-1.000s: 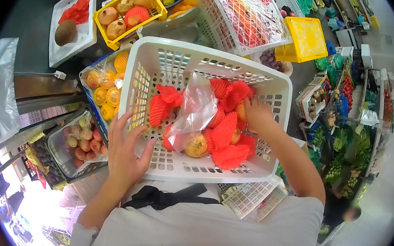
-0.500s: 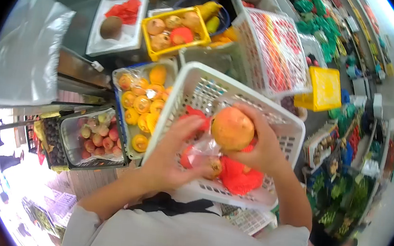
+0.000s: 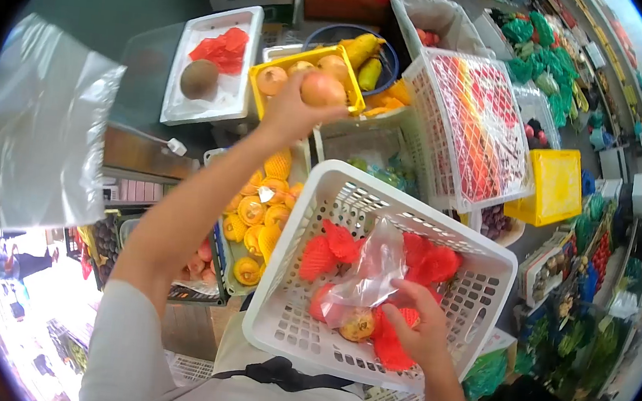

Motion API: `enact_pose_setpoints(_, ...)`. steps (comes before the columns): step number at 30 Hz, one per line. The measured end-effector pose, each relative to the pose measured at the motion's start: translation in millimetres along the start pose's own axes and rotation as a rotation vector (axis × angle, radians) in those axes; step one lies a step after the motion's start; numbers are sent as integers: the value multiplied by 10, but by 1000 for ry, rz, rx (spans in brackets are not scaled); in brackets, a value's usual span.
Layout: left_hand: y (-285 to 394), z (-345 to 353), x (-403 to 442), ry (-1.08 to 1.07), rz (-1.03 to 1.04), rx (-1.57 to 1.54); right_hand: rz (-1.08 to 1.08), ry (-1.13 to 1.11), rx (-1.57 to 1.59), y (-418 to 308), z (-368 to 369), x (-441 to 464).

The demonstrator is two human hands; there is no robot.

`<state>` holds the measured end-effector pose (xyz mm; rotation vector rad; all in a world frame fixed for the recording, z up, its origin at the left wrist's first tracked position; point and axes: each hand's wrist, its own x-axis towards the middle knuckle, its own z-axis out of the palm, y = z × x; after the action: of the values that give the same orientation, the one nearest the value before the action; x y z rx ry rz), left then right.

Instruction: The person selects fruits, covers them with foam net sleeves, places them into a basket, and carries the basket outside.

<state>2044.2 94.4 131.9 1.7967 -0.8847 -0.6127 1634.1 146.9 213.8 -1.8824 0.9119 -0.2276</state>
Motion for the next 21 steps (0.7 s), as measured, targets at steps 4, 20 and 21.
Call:
enact_pose_setpoints(4,-604,420,776,-41,106,483,-16,-189,-370,254,-105,-141)
enact_pose_setpoints(20,216,438,-56,-175,66,69,479,-189,-937,1075,-95,602)
enact_pose_setpoints(21,310,338,-328,-187,96,35,501,-275,-1079,1035,-10,630)
